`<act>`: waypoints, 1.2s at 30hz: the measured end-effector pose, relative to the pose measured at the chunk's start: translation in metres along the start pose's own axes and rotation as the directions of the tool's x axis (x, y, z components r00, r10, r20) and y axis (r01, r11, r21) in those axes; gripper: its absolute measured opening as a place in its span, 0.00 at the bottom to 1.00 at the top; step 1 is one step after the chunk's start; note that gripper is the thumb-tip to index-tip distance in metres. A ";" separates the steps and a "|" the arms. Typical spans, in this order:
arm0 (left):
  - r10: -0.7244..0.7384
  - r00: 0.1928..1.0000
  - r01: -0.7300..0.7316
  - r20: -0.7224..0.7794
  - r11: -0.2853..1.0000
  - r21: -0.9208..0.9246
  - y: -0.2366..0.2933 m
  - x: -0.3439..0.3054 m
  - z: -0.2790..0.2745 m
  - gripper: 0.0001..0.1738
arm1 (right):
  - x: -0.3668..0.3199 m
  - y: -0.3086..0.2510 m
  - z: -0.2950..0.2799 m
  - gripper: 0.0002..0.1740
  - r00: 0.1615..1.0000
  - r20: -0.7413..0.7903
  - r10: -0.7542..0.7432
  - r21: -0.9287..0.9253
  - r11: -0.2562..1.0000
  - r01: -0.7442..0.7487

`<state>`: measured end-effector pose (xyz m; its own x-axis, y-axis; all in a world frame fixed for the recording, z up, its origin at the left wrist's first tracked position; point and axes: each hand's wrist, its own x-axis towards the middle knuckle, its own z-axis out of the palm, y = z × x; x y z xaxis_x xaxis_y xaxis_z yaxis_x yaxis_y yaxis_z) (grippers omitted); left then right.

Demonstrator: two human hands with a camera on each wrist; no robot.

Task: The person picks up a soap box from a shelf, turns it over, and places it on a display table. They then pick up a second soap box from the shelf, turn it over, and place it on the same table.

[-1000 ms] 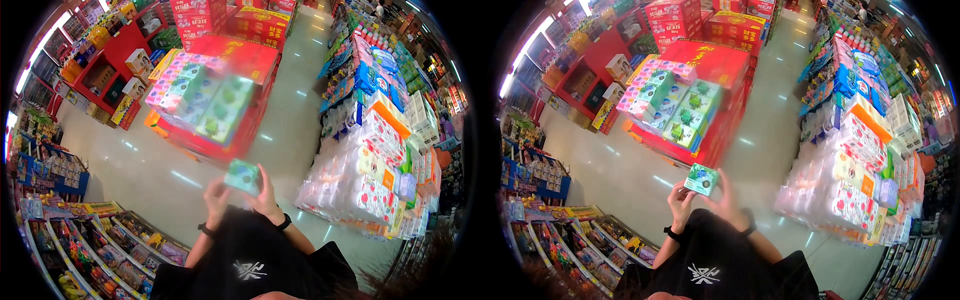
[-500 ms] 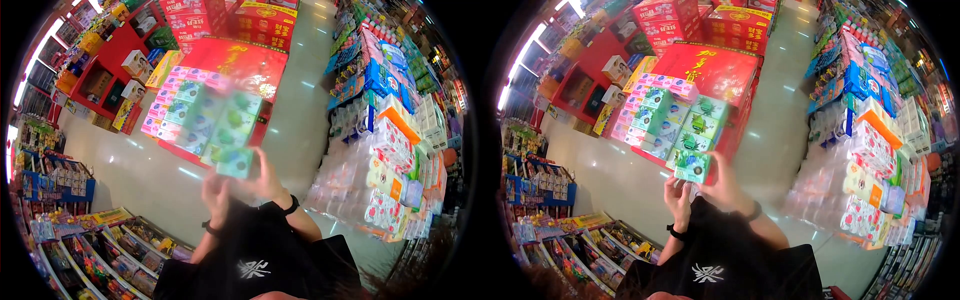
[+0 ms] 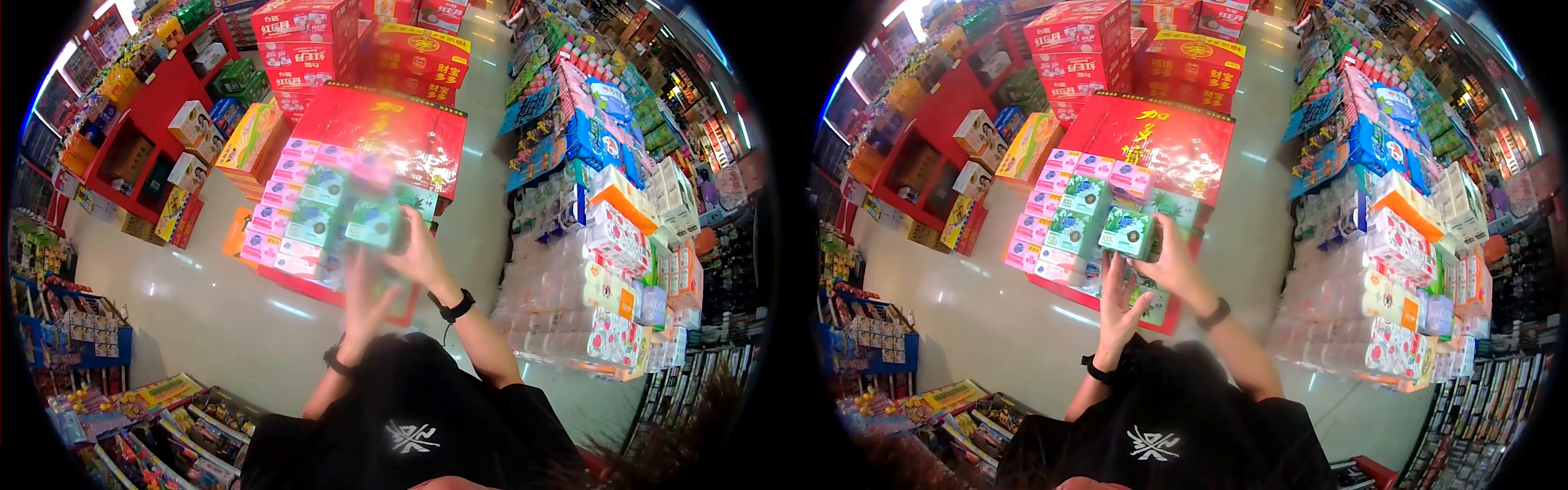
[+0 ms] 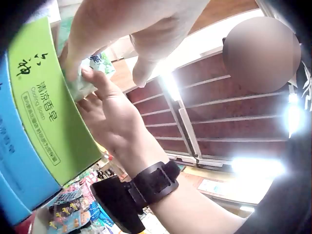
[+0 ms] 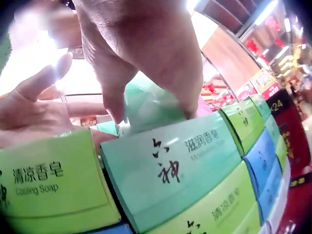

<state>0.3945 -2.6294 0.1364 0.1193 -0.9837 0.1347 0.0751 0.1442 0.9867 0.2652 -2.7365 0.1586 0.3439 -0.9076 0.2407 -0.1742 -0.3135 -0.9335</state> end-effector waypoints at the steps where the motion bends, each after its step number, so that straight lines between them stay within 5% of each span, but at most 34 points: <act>1: 0.020 1.000 -0.020 0.011 1.000 0.012 0.000 0.003 -0.001 0.54 | 0.001 0.000 0.002 0.49 1.000 -0.008 -0.018 0.007 1.000 0.018; 9: -0.012 0.996 0.029 0.088 0.981 -0.193 0.013 0.018 -0.007 0.54 | 0.003 -0.030 0.020 0.44 0.992 -0.093 -0.089 -0.054 0.995 0.085; 12: 0.051 0.993 -0.030 0.102 0.978 -0.206 0.001 0.022 -0.011 0.53 | 0.001 -0.019 0.025 0.40 0.975 -0.169 -0.146 -0.298 0.950 0.091; 23: 0.068 0.985 -0.022 0.159 0.960 -0.278 0.006 0.033 -0.020 0.52 | -0.005 -0.019 0.031 0.26 0.974 -0.218 0.060 -0.096 0.992 -0.083; 36: -0.007 0.963 0.097 0.270 0.942 -0.321 0.014 0.049 -0.039 0.54 | -0.007 0.001 0.036 0.33 0.983 -0.163 -0.083 -0.469 0.883 -0.003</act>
<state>0.4400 -2.6711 0.1527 -0.1531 -0.9771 0.1477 0.3999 0.0754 0.9135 0.2955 -2.7205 0.1469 0.2023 -0.9117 0.3577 -0.5876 -0.4052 -0.7004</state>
